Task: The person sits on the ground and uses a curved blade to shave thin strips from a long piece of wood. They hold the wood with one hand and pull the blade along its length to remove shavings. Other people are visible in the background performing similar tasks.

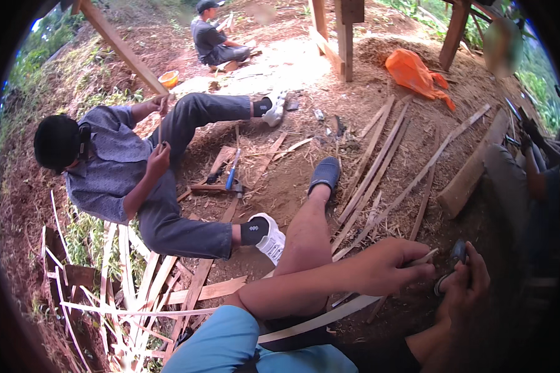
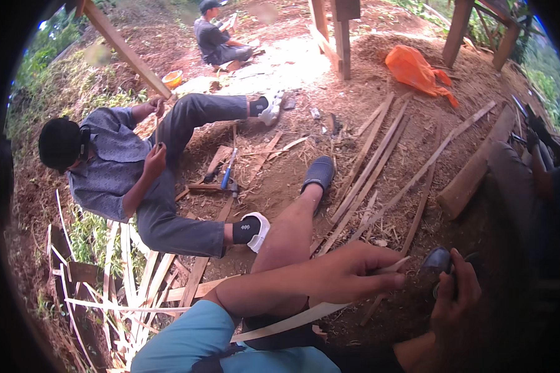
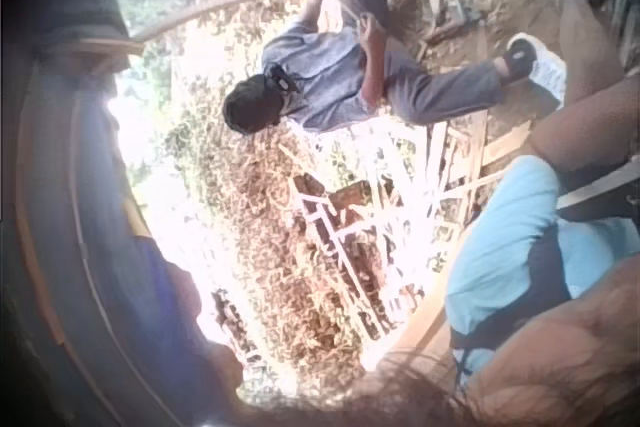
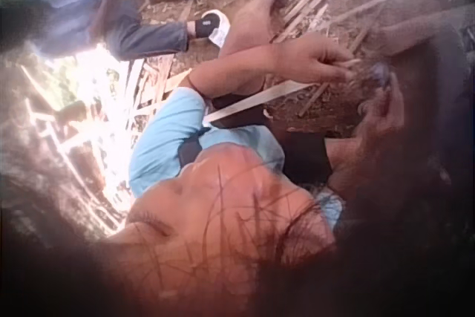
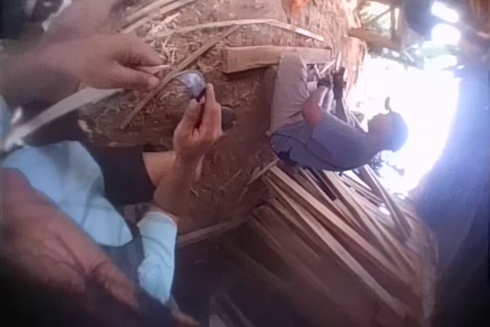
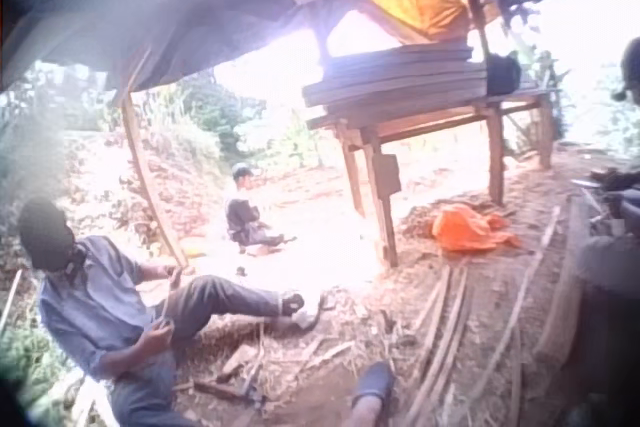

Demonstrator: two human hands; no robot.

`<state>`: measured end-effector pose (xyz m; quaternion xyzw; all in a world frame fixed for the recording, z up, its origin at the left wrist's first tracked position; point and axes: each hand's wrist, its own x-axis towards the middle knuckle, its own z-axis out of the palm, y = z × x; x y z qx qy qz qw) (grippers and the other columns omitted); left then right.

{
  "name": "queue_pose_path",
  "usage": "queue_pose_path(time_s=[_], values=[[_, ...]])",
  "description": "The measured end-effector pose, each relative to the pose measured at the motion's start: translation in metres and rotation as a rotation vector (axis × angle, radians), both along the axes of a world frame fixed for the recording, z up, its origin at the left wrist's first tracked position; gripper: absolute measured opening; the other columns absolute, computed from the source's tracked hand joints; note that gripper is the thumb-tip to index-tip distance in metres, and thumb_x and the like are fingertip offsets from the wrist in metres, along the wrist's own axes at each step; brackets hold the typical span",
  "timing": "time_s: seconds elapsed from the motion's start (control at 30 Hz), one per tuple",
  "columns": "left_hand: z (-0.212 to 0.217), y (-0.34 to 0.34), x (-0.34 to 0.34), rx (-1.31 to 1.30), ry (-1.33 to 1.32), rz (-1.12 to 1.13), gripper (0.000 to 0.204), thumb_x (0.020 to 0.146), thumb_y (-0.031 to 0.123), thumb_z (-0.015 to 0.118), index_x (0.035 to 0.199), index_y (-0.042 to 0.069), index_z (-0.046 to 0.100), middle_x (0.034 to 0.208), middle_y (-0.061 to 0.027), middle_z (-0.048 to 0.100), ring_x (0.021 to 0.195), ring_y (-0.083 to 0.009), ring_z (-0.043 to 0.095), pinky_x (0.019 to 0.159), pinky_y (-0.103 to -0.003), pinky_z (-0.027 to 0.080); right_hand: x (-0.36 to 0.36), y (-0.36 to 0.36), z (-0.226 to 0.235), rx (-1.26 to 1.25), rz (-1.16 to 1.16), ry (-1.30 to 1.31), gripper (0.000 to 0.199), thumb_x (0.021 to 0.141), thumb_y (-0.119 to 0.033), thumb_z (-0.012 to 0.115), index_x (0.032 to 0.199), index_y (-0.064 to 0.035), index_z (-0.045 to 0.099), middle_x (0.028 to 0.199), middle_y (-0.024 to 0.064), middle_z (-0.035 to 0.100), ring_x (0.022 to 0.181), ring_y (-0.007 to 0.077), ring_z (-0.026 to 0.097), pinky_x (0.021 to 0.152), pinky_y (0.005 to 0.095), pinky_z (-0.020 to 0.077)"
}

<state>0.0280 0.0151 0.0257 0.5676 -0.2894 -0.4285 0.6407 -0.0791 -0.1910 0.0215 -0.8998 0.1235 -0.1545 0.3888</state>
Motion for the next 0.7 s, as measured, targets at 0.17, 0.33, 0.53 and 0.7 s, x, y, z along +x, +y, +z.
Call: queue_pose_path(time_s=[0.17, 0.33, 0.53, 0.7], values=[[0.015, 0.001, -0.002, 0.069, 0.151, 0.328, 0.020, 0.096, 0.020, 0.046, 0.091, 0.002, 0.055, 0.071, 0.0001, 0.051, 0.065, -0.0075, 0.053, 0.057, -0.023, 0.042, 0.020, 0.001, -0.006, -0.067, 0.259, -0.188, 0.032, 0.087, -0.010, 0.057, 0.116, 0.0015, 0.055, 0.088, 0.0155, 0.061, 0.074, 0.0273, 0.060, 0.068, 0.0336, 0.0480], [0.019, -0.006, -0.003, 0.050, 0.297, 0.345, 0.025, 0.096, 0.025, 0.042, 0.092, 0.003, 0.054, 0.069, -0.0032, 0.049, 0.055, -0.0128, 0.052, 0.050, -0.026, 0.043, 0.011, -0.004, -0.008, -0.112, 0.288, -0.152, 0.035, 0.087, -0.011, 0.058, 0.119, 0.0003, 0.053, 0.094, 0.0175, 0.062, 0.076, 0.0307, 0.063, 0.067, 0.0350, 0.0498], [0.001, 0.005, 0.002, -0.172, 0.683, 0.409, 0.027, 0.090, 0.028, 0.045, 0.093, 0.003, 0.055, 0.071, -0.0063, 0.052, 0.057, -0.0158, 0.051, 0.051, -0.027, 0.041, 0.015, 0.007, -0.013, -0.044, 0.268, -0.176, 0.033, 0.086, -0.010, 0.058, 0.118, -0.0005, 0.054, 0.094, 0.0166, 0.063, 0.074, 0.0303, 0.062, 0.066, 0.0353, 0.0497], [0.005, -0.001, -0.002, -0.164, 0.664, 0.419, 0.018, 0.091, 0.018, 0.046, 0.097, 0.003, 0.053, 0.073, -0.0056, 0.053, 0.057, -0.0141, 0.052, 0.051, -0.025, 0.042, 0.018, 0.010, -0.016, -0.029, 0.287, -0.187, 0.032, 0.086, -0.008, 0.058, 0.118, -0.0036, 0.055, 0.085, 0.0132, 0.061, 0.066, 0.0285, 0.061, 0.059, 0.0342, 0.0490]])
